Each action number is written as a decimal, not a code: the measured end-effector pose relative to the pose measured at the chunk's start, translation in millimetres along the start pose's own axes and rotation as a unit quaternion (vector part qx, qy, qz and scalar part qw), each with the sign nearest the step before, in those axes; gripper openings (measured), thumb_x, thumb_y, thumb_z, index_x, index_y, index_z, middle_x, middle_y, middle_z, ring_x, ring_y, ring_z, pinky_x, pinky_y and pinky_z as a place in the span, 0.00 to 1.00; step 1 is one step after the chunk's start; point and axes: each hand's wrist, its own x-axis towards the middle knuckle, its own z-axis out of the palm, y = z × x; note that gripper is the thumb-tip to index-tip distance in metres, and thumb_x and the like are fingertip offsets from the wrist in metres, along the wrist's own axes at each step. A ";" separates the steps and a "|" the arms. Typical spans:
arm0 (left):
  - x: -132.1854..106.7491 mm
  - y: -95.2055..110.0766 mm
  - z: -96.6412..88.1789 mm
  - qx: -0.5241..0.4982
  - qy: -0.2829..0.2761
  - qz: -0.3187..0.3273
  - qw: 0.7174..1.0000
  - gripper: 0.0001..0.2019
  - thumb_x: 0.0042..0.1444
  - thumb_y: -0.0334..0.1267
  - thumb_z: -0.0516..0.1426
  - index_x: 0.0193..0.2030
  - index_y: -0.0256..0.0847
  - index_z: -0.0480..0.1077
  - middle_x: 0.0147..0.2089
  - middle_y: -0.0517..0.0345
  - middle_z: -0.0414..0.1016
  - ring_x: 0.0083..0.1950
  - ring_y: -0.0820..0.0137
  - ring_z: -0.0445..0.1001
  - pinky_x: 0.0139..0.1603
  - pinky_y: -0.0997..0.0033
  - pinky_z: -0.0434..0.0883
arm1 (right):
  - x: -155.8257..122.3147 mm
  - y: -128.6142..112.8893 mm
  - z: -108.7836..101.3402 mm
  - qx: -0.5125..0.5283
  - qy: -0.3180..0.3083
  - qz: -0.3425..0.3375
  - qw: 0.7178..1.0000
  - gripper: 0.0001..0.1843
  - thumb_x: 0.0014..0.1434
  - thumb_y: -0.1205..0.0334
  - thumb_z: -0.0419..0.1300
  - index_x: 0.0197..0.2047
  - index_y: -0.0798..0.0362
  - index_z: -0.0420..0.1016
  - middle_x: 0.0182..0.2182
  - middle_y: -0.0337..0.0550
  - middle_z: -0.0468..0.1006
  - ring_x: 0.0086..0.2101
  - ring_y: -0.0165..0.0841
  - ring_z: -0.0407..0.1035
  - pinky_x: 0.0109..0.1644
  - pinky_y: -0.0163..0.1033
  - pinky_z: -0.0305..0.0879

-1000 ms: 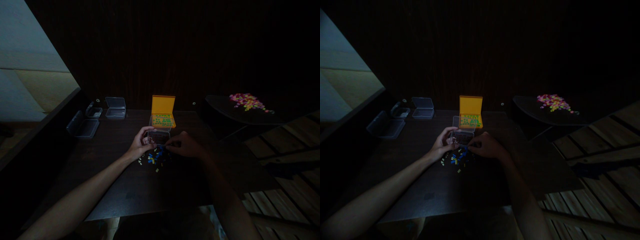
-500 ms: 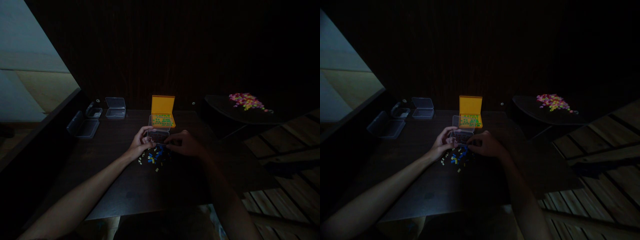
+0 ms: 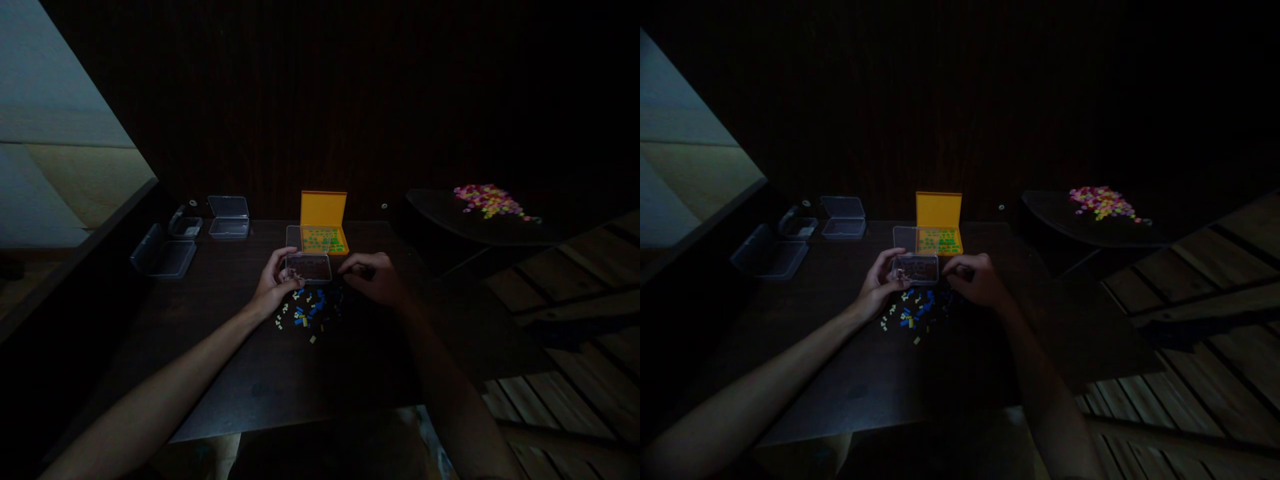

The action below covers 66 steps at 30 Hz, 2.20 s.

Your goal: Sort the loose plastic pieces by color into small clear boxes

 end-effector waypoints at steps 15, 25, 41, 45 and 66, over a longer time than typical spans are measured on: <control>5.9 -2.7 -5.2 0.011 0.079 0.012 0.997 0.29 0.38 0.27 0.64 0.50 0.44 0.66 0.53 0.57 0.71 0.48 0.68 0.72 0.48 0.66 0.71 | 2.2 15.9 9.1 -0.013 -0.334 0.023 0.942 0.10 0.49 0.67 0.62 0.35 0.58 0.83 0.21 0.37 0.73 0.22 0.26 0.64 0.28 0.30 0.57; 3.6 -2.5 -5.0 0.038 0.041 0.021 0.998 0.29 0.40 0.29 0.66 0.52 0.44 0.65 0.55 0.55 0.69 0.47 0.68 0.73 0.46 0.68 0.72 | 2.5 17.4 14.3 -0.015 -0.339 0.028 0.940 0.10 0.51 0.68 0.63 0.37 0.56 0.84 0.22 0.37 0.75 0.23 0.26 0.64 0.29 0.30 0.57; -12.0 -7.0 16.9 0.108 0.075 0.065 0.989 0.37 0.43 0.38 0.68 0.59 0.47 0.58 0.60 0.48 0.61 0.41 0.67 0.78 0.43 0.60 0.79 | 4.2 14.0 17.6 -0.024 -0.313 0.029 0.949 0.10 0.54 0.64 0.64 0.38 0.54 0.84 0.25 0.38 0.79 0.23 0.26 0.66 0.31 0.30 0.58; -12.3 -5.8 18.7 0.099 0.089 0.079 0.988 0.36 0.43 0.37 0.68 0.58 0.47 0.59 0.62 0.47 0.58 0.44 0.65 0.78 0.46 0.55 0.79 | 4.0 15.4 19.2 -0.029 -0.306 0.020 0.951 0.10 0.55 0.62 0.64 0.39 0.54 0.83 0.26 0.39 0.80 0.24 0.27 0.68 0.31 0.30 0.59; -10.2 -13.5 14.6 0.136 0.116 0.116 0.977 0.35 0.47 0.39 0.66 0.61 0.47 0.57 0.56 0.49 0.64 0.53 0.61 0.74 0.53 0.56 0.76 | 2.5 3.6 23.6 -0.067 -0.295 0.010 0.953 0.11 0.52 0.68 0.62 0.39 0.53 0.83 0.26 0.38 0.80 0.25 0.28 0.70 0.32 0.31 0.60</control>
